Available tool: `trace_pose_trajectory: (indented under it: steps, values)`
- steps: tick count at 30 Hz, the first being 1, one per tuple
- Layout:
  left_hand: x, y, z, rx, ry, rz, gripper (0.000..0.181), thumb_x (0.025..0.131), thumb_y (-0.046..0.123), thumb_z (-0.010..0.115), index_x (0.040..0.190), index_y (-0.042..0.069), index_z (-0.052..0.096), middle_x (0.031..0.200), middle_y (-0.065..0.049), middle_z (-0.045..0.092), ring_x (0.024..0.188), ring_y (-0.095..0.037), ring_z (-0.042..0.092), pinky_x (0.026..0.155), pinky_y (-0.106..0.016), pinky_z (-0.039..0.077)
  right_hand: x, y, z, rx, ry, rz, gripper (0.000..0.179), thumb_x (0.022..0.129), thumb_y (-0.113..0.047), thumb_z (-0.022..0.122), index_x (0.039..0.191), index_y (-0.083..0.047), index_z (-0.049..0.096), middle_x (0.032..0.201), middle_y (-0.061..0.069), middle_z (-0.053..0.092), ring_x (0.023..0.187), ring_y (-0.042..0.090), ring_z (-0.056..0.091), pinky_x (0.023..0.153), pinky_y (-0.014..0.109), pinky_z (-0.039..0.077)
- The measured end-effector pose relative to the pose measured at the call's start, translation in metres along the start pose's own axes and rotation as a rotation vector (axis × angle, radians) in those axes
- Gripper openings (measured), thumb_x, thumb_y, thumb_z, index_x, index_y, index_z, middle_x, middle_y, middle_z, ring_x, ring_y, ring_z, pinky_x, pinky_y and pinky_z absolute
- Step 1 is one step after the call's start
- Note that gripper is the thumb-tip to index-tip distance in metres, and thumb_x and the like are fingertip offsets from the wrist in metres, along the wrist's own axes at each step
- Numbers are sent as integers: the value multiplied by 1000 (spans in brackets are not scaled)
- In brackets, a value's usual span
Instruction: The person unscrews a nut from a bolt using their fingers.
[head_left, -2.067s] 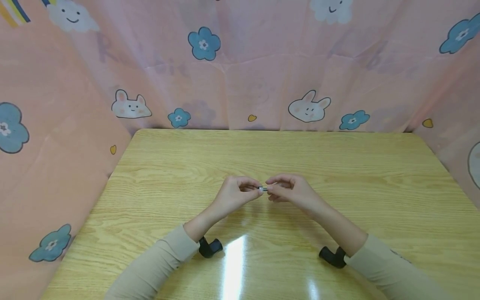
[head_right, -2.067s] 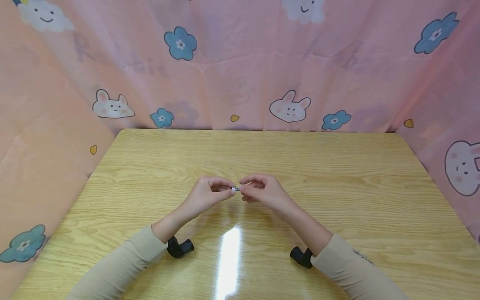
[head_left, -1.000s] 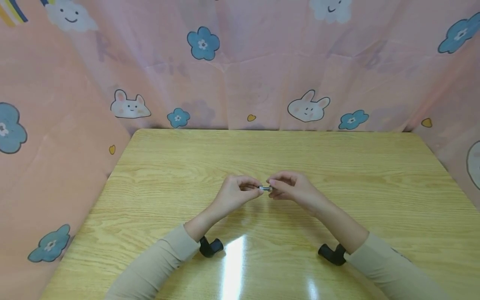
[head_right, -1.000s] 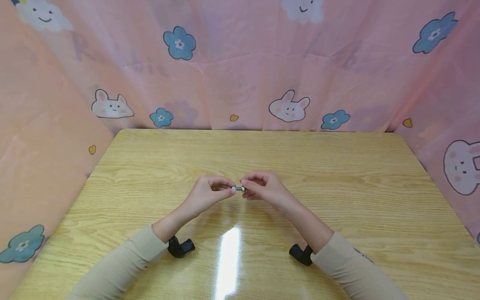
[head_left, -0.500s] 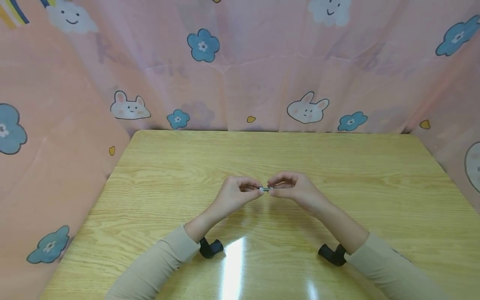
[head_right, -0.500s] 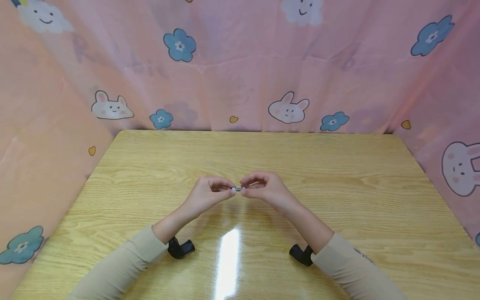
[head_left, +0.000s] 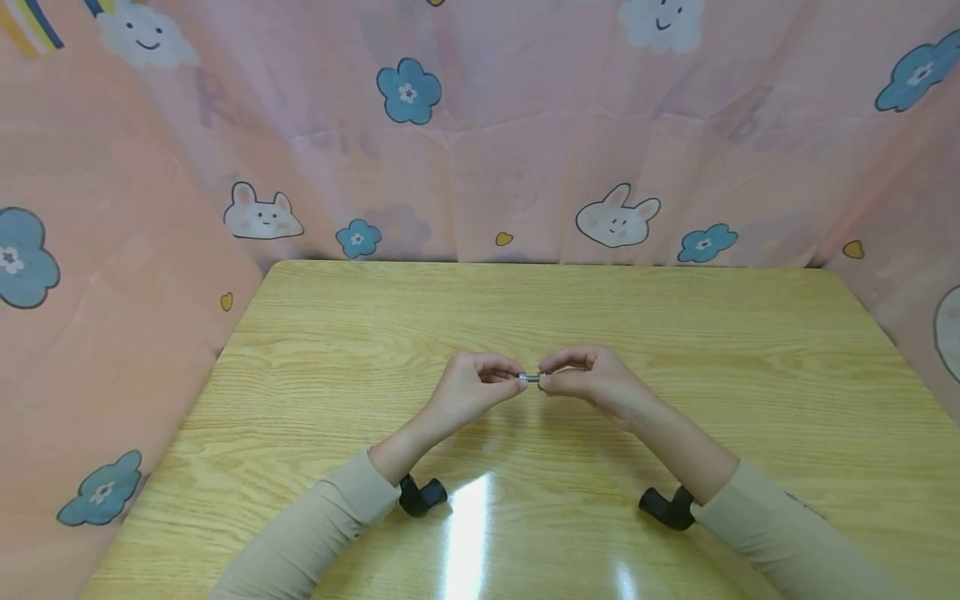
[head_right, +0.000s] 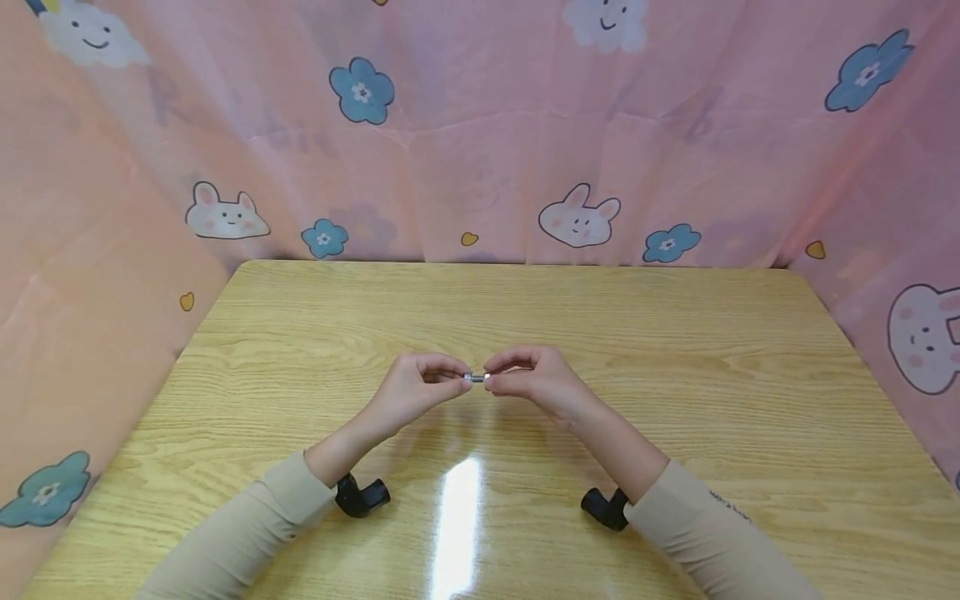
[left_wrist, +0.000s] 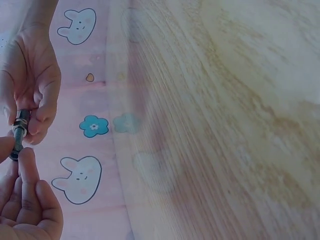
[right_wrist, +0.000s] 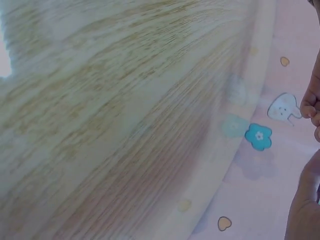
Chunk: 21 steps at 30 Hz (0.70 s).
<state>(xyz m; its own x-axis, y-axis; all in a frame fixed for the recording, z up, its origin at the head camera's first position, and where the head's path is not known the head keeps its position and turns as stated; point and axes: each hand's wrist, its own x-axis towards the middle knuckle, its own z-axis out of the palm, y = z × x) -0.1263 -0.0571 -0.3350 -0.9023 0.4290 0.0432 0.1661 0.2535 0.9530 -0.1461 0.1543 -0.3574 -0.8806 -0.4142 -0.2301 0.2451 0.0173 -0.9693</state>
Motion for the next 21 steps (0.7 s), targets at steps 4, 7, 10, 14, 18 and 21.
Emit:
trace_pose_trajectory:
  steps: [4,7,10,14,18,21]
  values:
    - [-1,1,0,2,5,-2,15,86,4,64,97,-6,67,93,-14,68,81,-17,64,72,-26,53,1,0,1,-50,22,-8,26,85,-8,67,107,4,59,104,8,58,89,16,62,83,31,51]
    - [-1,1,0,11,11,-4,16,86,5,65,98,-6,68,94,-14,68,81,-16,64,72,-26,53,2,-1,2,-21,24,29,21,90,-15,62,103,1,59,95,7,61,81,16,64,78,32,53]
    - [0,0,0,13,12,3,16,86,5,65,98,-6,67,94,-14,68,81,-16,64,73,-26,53,2,-1,1,37,4,73,13,93,-16,58,95,-4,62,80,5,64,69,14,66,68,28,55]
    - [-1,0,0,3,9,7,16,86,4,65,98,-6,67,94,-15,68,82,-17,64,72,-26,53,1,0,2,69,-41,51,7,91,-6,58,91,-6,64,79,6,65,69,13,66,68,26,55]
    - [-1,-1,0,-4,5,4,15,86,3,65,98,-7,67,94,-16,68,82,-18,64,72,-26,53,0,0,2,8,-37,-12,12,84,-1,64,95,-6,64,96,7,62,82,13,64,79,28,52]
    - [-1,-1,0,-3,3,9,16,86,3,65,98,-7,67,95,-16,68,82,-19,64,73,-26,53,0,0,3,-31,-25,-24,15,85,-5,65,99,-5,62,99,7,60,84,15,64,80,29,52]
